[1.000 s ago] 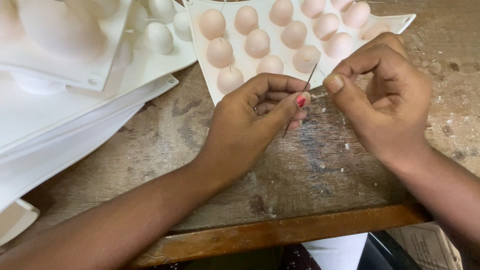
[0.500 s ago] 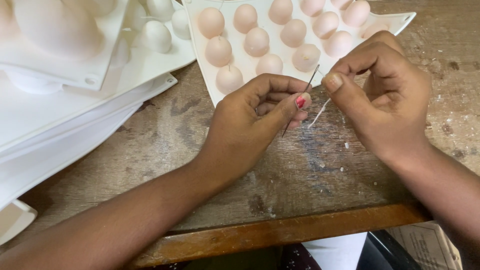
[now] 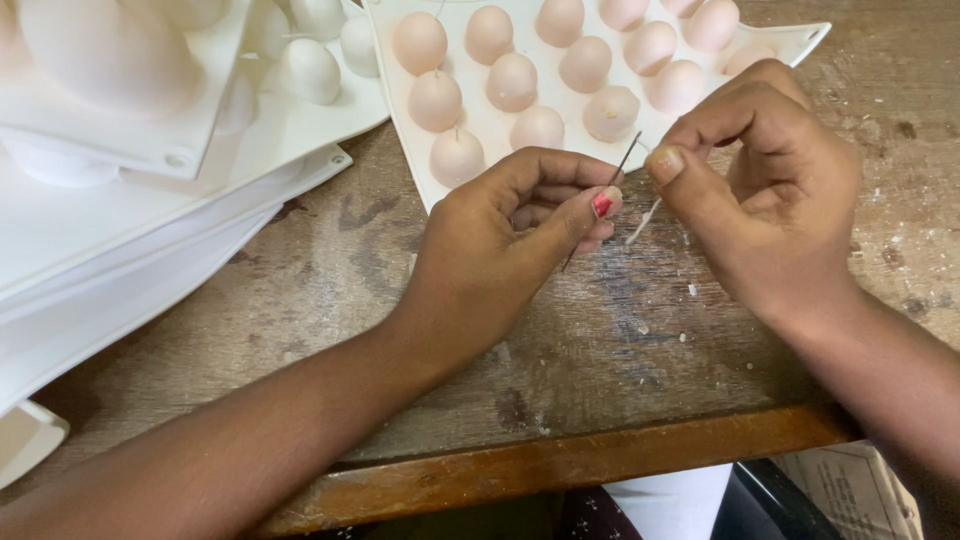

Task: The recorder uses a long needle to thread cotton wicks through the base of small, egg-shaped candle molds within a larger silicone tray.

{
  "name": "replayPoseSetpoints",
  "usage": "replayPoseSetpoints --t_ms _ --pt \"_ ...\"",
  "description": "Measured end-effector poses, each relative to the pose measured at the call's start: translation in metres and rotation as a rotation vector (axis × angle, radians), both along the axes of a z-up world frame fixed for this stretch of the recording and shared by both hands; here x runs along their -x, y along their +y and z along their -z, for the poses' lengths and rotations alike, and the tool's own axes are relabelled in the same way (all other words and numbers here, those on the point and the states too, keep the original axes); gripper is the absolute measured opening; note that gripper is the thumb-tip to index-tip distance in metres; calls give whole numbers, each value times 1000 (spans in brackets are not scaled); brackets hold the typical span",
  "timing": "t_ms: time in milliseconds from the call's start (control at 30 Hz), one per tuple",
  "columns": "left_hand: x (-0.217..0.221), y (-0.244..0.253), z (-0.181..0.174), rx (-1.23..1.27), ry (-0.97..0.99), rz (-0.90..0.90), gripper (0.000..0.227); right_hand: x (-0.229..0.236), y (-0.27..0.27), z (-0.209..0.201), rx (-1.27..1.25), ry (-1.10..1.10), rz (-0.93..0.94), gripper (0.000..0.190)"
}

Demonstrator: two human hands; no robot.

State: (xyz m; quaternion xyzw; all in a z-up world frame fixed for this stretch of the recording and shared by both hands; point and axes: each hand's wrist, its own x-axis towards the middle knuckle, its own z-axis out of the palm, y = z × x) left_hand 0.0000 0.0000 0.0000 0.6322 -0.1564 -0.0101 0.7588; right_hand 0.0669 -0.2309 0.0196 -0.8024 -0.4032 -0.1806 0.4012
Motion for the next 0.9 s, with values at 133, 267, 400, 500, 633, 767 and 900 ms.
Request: replayPoseSetpoints --t_ms 133,267,400,500,633,767,900 --pt "1 2 -7 -19 -12 -28 26 0 5 -2 4 -10 -12 15" --pt "0 6 -8 37 -67 -80 37 5 12 -5 -30 80 -55 9" --pt "1 6 -8 41 -108 -104 32 9 19 -8 -66 182 -108 8" --pt "3 5 -6 32 -123 -110 27 11 24 -9 -114 262 -120 7" --pt "7 6 -12 -60 -192 -129 26 6 17 -1 -111 258 -151 9" --pt "9 5 -15 5 -167 -96 24 8 20 -1 -112 286 -215 7" --pt "8 7 -12 97 -109 -64 21 9 22 2 -91 269 -226 9"
